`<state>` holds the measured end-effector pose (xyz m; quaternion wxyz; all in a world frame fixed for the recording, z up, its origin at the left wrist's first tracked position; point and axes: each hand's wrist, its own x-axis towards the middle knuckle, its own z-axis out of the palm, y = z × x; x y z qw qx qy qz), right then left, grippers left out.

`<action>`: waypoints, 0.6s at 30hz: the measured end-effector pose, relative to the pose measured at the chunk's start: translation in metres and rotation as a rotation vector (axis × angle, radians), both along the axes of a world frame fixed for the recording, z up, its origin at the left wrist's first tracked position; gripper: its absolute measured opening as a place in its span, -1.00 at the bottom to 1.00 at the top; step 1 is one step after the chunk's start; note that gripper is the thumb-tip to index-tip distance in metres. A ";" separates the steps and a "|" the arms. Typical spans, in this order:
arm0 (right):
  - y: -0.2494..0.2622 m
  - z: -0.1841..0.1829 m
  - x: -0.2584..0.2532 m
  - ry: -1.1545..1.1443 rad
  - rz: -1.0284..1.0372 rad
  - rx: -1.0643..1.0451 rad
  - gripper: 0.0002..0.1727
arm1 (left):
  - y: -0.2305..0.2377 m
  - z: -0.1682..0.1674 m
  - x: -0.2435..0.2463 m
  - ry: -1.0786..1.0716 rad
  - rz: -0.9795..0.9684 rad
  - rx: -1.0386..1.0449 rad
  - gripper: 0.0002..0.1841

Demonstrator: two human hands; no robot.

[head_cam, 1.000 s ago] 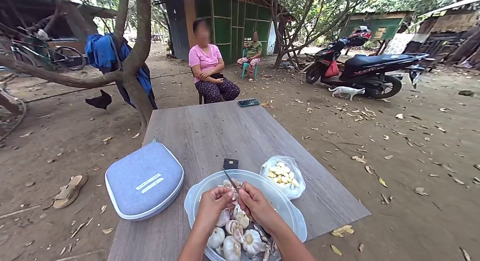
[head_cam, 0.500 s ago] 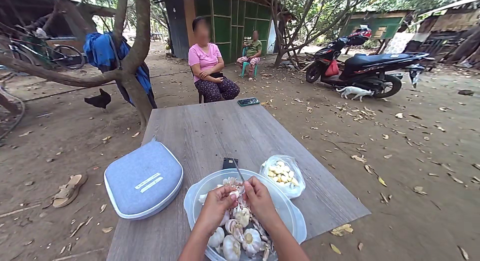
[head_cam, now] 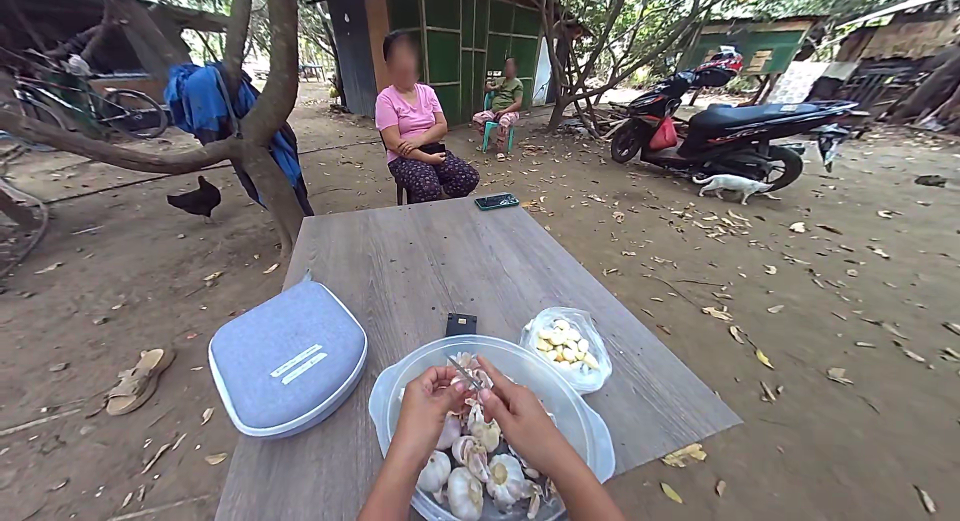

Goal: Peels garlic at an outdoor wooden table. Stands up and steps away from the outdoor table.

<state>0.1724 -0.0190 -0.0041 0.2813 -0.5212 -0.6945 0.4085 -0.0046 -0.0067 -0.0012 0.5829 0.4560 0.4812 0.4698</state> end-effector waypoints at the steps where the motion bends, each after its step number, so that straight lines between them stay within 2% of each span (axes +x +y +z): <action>1: 0.000 0.000 0.000 0.006 0.009 0.013 -0.37 | 0.000 0.001 0.000 -0.002 -0.002 -0.003 -0.86; 7: -0.001 -0.002 -0.001 0.031 0.028 0.104 -0.43 | -0.001 0.002 0.001 0.010 -0.039 0.002 -0.89; 15: -0.006 0.008 -0.009 -0.163 0.011 0.089 -0.47 | -0.001 -0.001 0.001 0.023 -0.079 0.038 -0.94; 18: -0.005 0.007 -0.008 -0.128 0.017 0.084 -0.50 | -0.004 0.000 0.001 0.091 -0.101 0.098 -0.93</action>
